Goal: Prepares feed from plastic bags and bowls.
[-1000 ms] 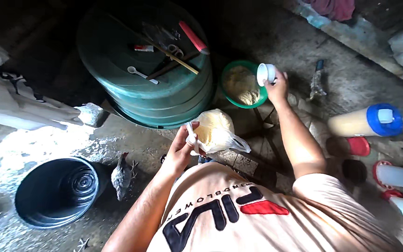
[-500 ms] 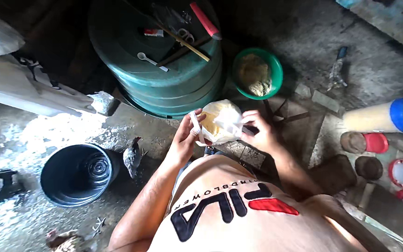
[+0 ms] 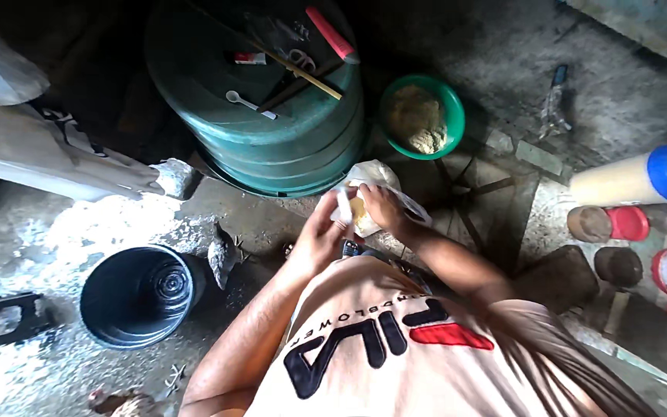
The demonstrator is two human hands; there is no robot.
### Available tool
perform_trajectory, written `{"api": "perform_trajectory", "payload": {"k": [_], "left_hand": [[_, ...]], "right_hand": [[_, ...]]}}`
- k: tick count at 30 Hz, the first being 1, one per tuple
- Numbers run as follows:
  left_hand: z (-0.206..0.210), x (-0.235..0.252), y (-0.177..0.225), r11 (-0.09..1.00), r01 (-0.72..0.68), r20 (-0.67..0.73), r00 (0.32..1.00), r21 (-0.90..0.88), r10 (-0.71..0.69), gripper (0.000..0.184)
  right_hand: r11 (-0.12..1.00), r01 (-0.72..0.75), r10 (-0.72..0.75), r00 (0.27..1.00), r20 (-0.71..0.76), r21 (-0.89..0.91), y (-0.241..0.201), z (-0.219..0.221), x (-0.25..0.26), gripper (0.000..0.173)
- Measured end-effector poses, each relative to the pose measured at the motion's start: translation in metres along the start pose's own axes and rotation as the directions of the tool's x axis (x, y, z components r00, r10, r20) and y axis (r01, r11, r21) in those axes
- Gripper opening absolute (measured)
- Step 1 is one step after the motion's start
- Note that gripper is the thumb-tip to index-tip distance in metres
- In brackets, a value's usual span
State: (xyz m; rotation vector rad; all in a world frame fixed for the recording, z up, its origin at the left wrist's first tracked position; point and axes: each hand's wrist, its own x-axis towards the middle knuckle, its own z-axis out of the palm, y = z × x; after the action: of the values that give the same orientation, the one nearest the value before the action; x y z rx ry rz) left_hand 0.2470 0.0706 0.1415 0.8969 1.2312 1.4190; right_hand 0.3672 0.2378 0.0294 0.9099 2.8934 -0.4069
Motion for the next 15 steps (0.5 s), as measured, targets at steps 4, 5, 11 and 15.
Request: {"api": "perform_trajectory", "payload": {"k": [4, 5, 11, 15], "left_hand": [[0.01, -0.002, 0.01, 0.995, 0.013, 0.144, 0.989, 0.098, -0.027, 0.04], [0.002, 0.001, 0.009, 0.995, 0.012, 0.118, 0.993, 0.099, -0.024, 0.041], [-0.021, 0.022, 0.013, 0.995, -0.008, -0.079, 0.997, 0.095, 0.016, 0.039], [0.011, 0.027, 0.028, 0.995, -0.086, 0.078, 0.994, 0.053, 0.082, 0.038]], "right_hand": [[0.984, -0.077, 0.078, 0.997, 0.002, 0.163, 0.005, -0.019, -0.026, 0.035], [0.979, -0.139, 0.136, 0.99, 0.027, 0.15, 0.01, -0.017, -0.02, 0.035], [0.929, -0.121, 0.16, 0.984, -0.085, 0.349, 0.038, -0.031, -0.008, 0.045], [0.937, -0.328, 0.344, 0.925, -0.159, 0.121, 0.051, -0.067, 0.0, 0.054]]}}
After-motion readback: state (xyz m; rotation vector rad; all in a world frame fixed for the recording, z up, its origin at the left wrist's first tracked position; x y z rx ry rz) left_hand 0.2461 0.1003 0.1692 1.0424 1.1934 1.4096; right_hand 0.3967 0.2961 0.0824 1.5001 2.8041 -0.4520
